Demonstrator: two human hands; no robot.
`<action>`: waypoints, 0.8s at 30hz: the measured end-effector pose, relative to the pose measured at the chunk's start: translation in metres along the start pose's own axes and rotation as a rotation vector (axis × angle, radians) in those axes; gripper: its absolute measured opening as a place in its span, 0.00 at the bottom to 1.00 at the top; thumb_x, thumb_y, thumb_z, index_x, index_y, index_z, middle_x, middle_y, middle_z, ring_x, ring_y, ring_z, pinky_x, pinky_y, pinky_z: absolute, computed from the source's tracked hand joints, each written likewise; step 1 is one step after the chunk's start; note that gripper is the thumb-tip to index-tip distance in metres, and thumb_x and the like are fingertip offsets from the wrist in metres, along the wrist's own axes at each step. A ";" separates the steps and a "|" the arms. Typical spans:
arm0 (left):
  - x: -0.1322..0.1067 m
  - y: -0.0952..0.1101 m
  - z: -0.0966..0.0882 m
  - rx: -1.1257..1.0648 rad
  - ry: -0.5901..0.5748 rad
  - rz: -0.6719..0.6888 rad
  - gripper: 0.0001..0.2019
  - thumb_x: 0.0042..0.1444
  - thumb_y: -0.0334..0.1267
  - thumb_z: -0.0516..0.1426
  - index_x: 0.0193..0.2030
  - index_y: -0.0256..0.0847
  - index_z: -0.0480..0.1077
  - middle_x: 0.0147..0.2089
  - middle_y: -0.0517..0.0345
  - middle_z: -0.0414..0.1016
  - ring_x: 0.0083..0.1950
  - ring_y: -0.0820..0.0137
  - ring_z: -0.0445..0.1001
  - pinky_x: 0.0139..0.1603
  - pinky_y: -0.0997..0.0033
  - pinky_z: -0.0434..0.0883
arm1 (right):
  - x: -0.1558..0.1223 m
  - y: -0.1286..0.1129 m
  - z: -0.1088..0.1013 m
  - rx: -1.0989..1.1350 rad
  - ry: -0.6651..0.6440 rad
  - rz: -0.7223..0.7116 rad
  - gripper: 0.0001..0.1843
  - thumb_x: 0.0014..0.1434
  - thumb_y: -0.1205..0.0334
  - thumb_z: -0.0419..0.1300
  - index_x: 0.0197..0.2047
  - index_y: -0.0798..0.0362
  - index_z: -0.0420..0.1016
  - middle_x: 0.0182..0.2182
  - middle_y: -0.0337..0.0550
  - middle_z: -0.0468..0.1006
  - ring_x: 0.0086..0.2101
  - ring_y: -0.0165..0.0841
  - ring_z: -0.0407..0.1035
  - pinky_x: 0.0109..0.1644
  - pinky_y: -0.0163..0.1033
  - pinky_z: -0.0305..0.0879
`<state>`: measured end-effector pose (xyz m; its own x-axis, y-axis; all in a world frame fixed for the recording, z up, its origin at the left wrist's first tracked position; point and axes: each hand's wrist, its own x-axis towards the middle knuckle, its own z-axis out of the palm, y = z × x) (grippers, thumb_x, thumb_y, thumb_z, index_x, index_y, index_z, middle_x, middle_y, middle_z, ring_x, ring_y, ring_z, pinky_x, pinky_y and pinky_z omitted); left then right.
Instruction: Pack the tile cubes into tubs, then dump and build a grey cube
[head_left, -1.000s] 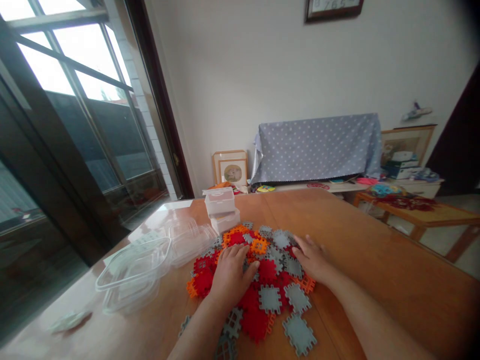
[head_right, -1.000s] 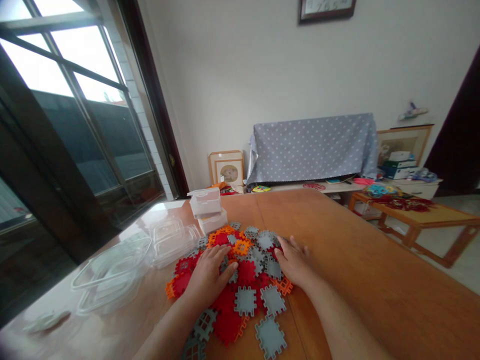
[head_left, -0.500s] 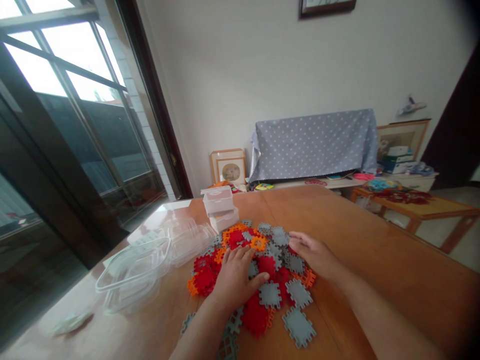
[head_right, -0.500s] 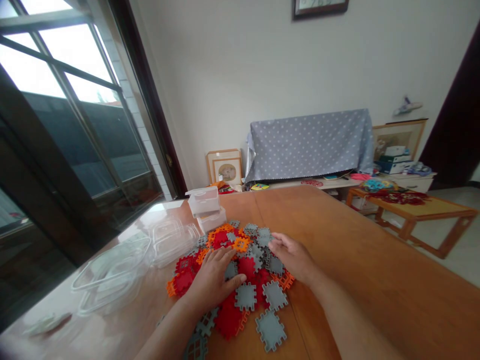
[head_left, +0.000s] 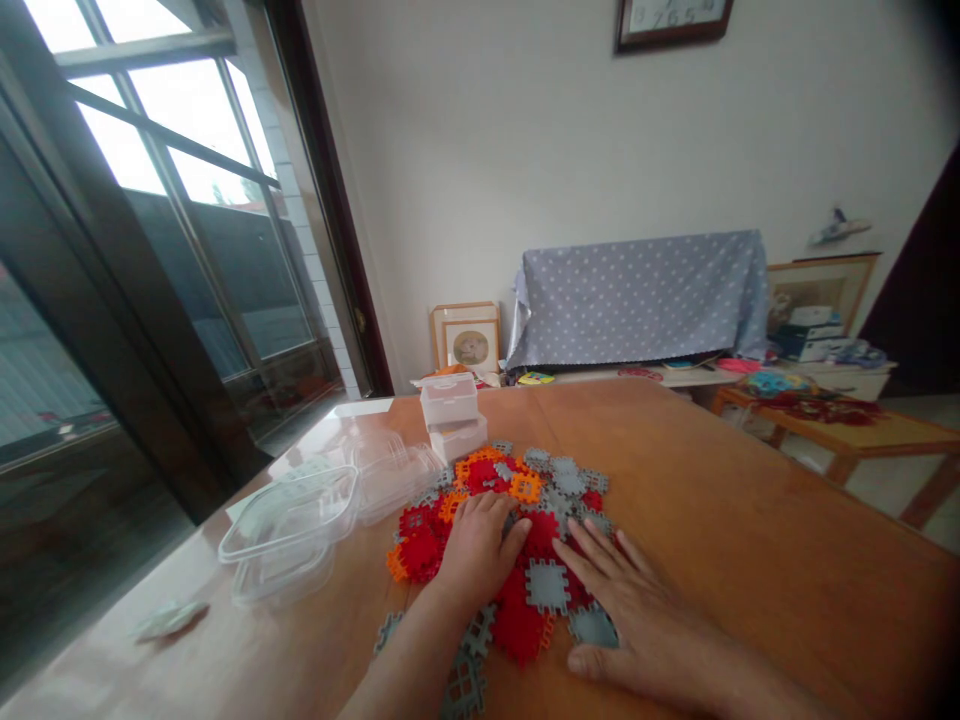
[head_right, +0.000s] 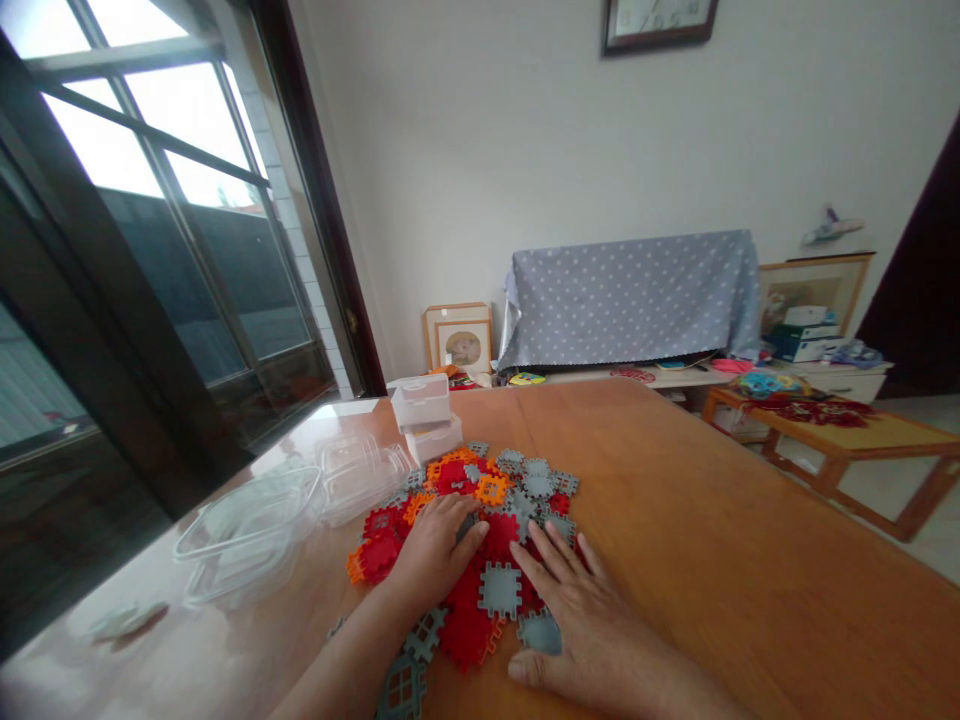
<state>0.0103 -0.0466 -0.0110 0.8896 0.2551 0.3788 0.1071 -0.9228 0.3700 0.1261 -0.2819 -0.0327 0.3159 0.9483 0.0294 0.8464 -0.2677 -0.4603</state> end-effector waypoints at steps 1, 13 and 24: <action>0.000 0.000 0.000 -0.009 0.008 0.001 0.17 0.70 0.49 0.50 0.55 0.46 0.73 0.53 0.52 0.77 0.56 0.58 0.72 0.58 0.57 0.67 | 0.004 -0.001 0.002 -0.018 0.000 -0.012 0.54 0.58 0.32 0.62 0.77 0.38 0.41 0.76 0.42 0.32 0.74 0.55 0.30 0.74 0.67 0.23; -0.001 -0.002 -0.002 -0.065 0.024 -0.010 0.16 0.70 0.49 0.50 0.57 0.48 0.73 0.57 0.53 0.75 0.58 0.59 0.71 0.60 0.56 0.67 | 0.068 -0.010 0.006 -0.028 0.084 -0.068 0.36 0.69 0.46 0.54 0.76 0.44 0.52 0.76 0.45 0.46 0.74 0.45 0.39 0.76 0.59 0.39; 0.001 0.005 -0.007 0.036 -0.045 -0.076 0.16 0.67 0.45 0.55 0.58 0.48 0.73 0.58 0.51 0.75 0.61 0.54 0.69 0.65 0.49 0.63 | 0.066 0.057 -0.023 0.155 0.500 0.234 0.22 0.68 0.53 0.51 0.59 0.52 0.76 0.54 0.51 0.81 0.53 0.44 0.74 0.57 0.49 0.69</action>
<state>0.0079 -0.0485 -0.0028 0.8972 0.3124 0.3121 0.1904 -0.9114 0.3649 0.2048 -0.2382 -0.0364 0.6835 0.6607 0.3103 0.6689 -0.3966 -0.6288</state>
